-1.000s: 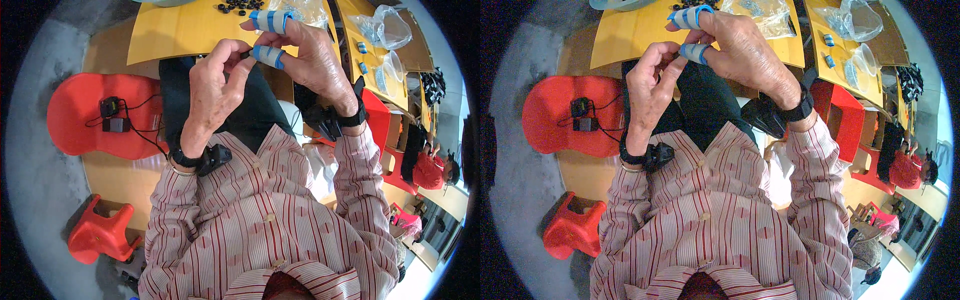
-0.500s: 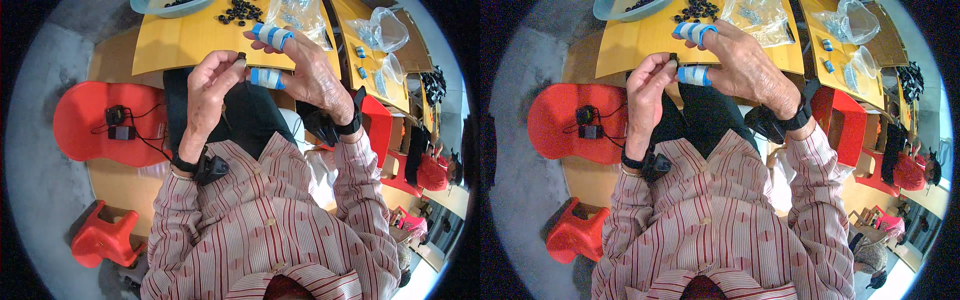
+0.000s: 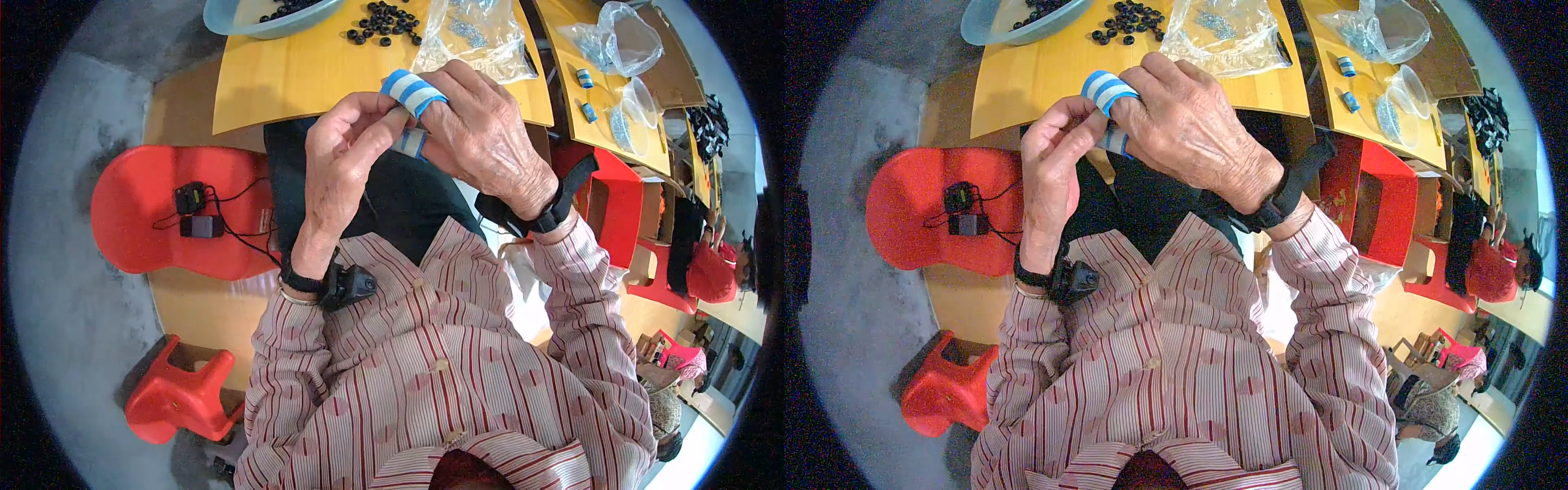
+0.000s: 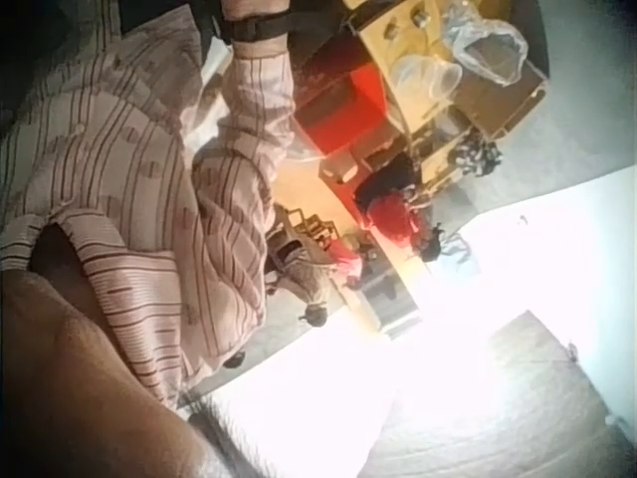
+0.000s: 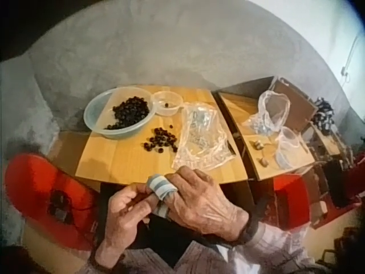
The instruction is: The person sorts black plastic components by hand on a work table, inspecting them one by one.
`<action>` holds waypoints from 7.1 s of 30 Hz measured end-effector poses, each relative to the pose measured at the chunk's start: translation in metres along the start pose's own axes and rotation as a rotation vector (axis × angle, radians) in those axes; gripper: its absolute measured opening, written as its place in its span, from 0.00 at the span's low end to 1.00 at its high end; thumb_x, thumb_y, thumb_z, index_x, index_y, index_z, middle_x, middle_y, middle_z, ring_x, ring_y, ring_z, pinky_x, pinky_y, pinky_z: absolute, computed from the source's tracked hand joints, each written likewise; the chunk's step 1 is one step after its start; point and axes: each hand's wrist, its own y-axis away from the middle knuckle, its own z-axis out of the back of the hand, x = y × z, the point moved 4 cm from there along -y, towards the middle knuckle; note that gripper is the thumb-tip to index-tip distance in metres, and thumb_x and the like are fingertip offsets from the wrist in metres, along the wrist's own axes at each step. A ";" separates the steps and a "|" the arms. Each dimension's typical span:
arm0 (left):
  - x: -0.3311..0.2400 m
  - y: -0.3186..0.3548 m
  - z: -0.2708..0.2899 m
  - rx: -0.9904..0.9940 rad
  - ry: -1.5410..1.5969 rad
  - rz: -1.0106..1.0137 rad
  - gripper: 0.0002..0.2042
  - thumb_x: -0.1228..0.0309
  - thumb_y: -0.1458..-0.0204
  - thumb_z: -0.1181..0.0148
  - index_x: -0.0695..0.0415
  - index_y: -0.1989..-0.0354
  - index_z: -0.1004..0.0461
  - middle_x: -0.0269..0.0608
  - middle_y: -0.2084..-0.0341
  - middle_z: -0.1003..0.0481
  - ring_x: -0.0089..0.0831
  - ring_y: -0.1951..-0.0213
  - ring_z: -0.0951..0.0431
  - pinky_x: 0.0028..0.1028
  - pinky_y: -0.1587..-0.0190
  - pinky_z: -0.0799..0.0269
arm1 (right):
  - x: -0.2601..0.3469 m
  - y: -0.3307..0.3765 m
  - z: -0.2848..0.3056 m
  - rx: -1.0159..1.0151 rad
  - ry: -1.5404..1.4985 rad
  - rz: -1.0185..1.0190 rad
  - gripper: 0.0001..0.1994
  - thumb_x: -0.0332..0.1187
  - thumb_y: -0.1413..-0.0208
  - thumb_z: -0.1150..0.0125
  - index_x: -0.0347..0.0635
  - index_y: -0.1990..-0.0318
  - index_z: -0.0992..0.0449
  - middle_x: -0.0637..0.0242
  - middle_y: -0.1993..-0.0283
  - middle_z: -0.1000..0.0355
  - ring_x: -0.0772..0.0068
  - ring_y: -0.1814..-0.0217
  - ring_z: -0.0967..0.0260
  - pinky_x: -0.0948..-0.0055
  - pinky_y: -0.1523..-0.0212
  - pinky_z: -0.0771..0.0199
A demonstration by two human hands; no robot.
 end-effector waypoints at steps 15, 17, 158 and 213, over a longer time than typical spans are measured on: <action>0.002 0.000 0.008 0.040 0.031 0.091 0.13 0.70 0.44 0.45 0.68 0.57 0.26 0.37 0.65 0.24 0.18 0.64 0.29 0.18 0.57 0.36 | -0.010 0.013 -0.010 -0.006 -0.208 -0.031 0.28 0.32 0.65 0.32 0.36 0.51 0.31 0.58 0.63 0.31 0.56 0.63 0.31 0.64 0.62 0.27; 0.001 0.000 0.006 0.035 0.026 0.069 0.12 0.70 0.44 0.44 0.67 0.57 0.25 0.36 0.66 0.24 0.17 0.66 0.30 0.18 0.59 0.36 | -0.010 0.014 -0.011 0.002 -0.213 -0.038 0.29 0.32 0.65 0.31 0.36 0.51 0.31 0.58 0.63 0.31 0.56 0.63 0.31 0.64 0.62 0.27; -0.032 0.011 -0.006 0.339 -0.990 -0.552 0.37 0.65 0.73 0.26 0.53 0.46 0.32 0.42 0.57 0.26 0.42 0.55 0.27 0.36 0.49 0.35 | 0.002 0.025 -0.018 -0.090 -0.349 0.030 0.16 0.40 0.63 0.32 0.40 0.73 0.31 0.62 0.76 0.34 0.60 0.70 0.33 0.65 0.70 0.29; 0.062 0.045 0.103 0.398 -1.338 0.000 0.15 0.73 0.60 0.35 0.60 0.61 0.27 0.48 0.65 0.30 0.48 0.59 0.31 0.39 0.55 0.34 | -0.100 0.251 -0.029 0.289 0.008 -0.879 0.12 0.26 0.50 0.45 0.42 0.57 0.25 0.55 0.61 0.26 0.52 0.56 0.29 0.61 0.57 0.28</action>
